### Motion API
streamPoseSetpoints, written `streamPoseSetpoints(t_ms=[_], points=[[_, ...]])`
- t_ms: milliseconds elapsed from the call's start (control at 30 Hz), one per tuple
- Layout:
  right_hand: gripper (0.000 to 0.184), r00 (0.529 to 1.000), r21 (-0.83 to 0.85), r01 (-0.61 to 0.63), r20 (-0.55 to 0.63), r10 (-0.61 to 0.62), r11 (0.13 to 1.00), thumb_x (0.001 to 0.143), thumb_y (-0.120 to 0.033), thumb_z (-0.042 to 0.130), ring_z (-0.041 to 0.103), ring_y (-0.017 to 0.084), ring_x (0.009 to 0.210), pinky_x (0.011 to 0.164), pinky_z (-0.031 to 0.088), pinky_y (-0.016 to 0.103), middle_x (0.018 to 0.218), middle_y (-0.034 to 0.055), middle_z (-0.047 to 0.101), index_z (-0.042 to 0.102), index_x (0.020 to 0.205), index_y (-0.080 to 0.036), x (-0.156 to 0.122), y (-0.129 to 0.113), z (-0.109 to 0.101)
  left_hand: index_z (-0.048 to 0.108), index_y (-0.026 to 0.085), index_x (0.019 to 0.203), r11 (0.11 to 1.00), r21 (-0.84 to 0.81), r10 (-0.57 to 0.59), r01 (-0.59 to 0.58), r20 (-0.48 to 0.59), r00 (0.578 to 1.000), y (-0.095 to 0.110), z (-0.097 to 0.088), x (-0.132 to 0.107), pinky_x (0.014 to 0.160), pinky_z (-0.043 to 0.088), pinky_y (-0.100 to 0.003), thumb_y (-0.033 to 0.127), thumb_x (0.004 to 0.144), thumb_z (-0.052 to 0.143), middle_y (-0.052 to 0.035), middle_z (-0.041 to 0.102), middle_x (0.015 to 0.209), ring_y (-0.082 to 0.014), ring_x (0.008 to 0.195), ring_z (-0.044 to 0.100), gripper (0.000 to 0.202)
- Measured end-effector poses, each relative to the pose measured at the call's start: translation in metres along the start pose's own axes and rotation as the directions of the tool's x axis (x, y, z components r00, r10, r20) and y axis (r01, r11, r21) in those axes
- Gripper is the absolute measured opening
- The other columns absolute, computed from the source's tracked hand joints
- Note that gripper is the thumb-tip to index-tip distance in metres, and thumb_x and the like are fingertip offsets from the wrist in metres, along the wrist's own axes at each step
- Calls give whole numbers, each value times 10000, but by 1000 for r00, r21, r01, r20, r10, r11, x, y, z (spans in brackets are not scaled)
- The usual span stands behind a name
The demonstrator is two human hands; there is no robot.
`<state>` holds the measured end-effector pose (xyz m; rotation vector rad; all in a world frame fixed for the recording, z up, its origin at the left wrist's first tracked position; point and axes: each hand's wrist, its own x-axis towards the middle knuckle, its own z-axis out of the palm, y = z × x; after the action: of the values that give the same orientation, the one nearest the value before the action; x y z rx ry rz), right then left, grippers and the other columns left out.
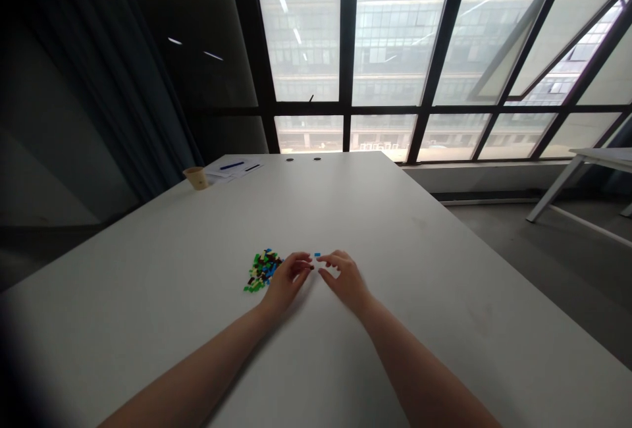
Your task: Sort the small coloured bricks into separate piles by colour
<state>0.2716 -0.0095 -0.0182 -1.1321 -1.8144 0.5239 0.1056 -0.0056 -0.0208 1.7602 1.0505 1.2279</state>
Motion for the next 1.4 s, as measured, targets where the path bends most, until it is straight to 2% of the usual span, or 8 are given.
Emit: streamPoseSetpoints(t_ms=[333,467,633,733,867,1033,1167,1400], points=[[103,997,31,69,-34,-68,997,756,-261,596,549,147,770,680,419,269,780,31,629,663,822,-218,-3,-2,11,466,186,984,999,-54,3,0,51,999,-2,2,0,757,474,-268,216,771,524,-27,578,858,-116,792,582,224],[103,999,-86,38,-32,-41,996,761,-282,590,538,145,757,708,392,271,751,21,610,675,792,-232,4,5,1,473,178,1001,980,201,1,1,-13,1000,-4,-5,1,753,460,-285,222,804,472,-45,587,890,-130,793,571,202],[136,933,-374,-326,-278,230,868,745,-337,586,517,154,732,715,322,301,705,7,560,699,793,-277,18,32,-32,572,182,942,603,795,6,62,-82,997,1,-22,6,785,390,-366,197,840,381,-74,600,946,-212,922,516,217],[146,896,-405,-441,-254,365,801,739,-364,580,514,147,735,708,292,299,723,-5,555,699,800,-305,20,43,-36,601,194,940,389,916,-56,95,-80,995,5,-23,5,768,365,-393,198,840,371,-90,587,982,-248,970,479,251],[142,908,-423,-419,-189,374,803,727,-354,586,511,153,766,713,287,299,760,5,577,702,792,-306,19,47,-21,601,173,940,270,959,-110,90,-62,992,10,-17,2,757,352,-410,167,840,350,-115,571,999,-271,992,447,270],[287,922,-255,-366,-227,312,895,731,-392,541,489,143,648,630,344,270,710,28,584,690,901,-216,19,58,-17,598,128,927,259,964,-135,54,-19,991,7,-17,2,744,368,-366,72,813,346,-138,566,972,-257,960,460,282],[464,859,-15,-426,-321,399,905,744,-488,461,435,120,513,504,325,240,579,16,538,678,932,-123,17,67,-30,609,106,870,289,957,-134,15,25,991,1,-23,6,750,376,-333,19,774,363,-153,573,924,-232,903,480,278],[441,855,125,-420,-279,438,899,735,-463,488,483,129,567,538,357,238,649,50,611,677,909,-105,9,59,-33,611,78,820,308,951,-148,38,9,989,3,-26,8,766,375,-356,3,763,367,-175,585,876,-246,882,497,261]])
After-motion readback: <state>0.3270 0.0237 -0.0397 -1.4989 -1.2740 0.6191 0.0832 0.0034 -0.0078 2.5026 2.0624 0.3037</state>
